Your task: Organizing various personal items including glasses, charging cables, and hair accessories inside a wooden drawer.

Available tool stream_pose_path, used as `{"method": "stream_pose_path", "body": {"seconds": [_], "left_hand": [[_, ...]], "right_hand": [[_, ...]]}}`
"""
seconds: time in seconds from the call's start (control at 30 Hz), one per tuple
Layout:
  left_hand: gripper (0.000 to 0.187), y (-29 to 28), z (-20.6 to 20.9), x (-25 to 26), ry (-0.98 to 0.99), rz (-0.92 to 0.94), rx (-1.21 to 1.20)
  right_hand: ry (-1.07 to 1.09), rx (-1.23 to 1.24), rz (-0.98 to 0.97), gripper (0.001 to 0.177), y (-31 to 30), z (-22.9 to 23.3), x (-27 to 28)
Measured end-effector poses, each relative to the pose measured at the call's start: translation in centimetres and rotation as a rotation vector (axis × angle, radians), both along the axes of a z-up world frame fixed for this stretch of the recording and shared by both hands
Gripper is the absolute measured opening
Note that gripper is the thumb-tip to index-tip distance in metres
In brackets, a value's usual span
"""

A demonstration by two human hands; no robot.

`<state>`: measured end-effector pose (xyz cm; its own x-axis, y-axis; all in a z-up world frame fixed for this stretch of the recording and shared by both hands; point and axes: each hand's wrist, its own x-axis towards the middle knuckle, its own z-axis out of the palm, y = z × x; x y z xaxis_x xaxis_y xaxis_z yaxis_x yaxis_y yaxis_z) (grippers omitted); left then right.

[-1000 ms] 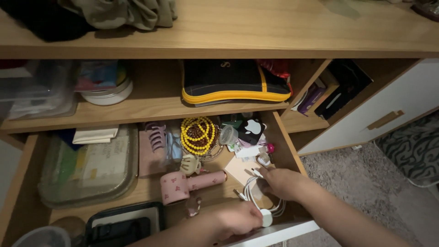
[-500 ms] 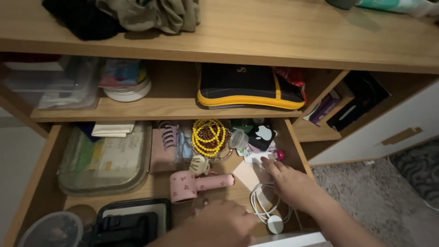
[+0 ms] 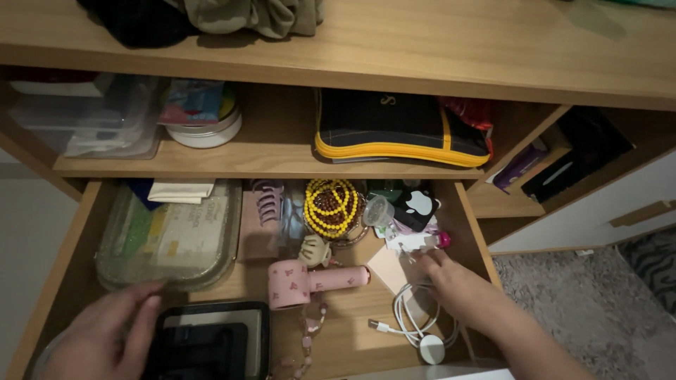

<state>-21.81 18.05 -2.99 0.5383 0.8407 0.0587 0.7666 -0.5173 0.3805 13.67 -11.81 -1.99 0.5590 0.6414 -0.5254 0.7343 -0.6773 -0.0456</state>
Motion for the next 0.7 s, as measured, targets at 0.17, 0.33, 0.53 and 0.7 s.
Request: {"method": "stream_pose_path", "body": {"seconds": [0.17, 0.33, 0.53, 0.7], "left_hand": [[0.032, 0.7, -2.8, 0.6, 0.103, -0.067, -0.022], [0.032, 1.1, -2.7, 1.6, 0.128, -0.242, -0.046], [0.032, 1.0, -1.8, 1.7, 0.133, -0.247, -0.191], [0.027, 0.0, 0.4, 1.9, 0.186, -0.237, -0.262]], "right_hand": [[0.059, 0.000, -0.032, 0.060, -0.6, -0.6, 0.1], [0.211, -0.128, -0.046, 0.060, -1.2, 4.0, -0.5], [0.184, 0.371, 0.282, 0.035, -3.5, 9.7, -1.7], [0.093, 0.477, 0.381, 0.035, -1.4, 22.5, -9.0]]}}
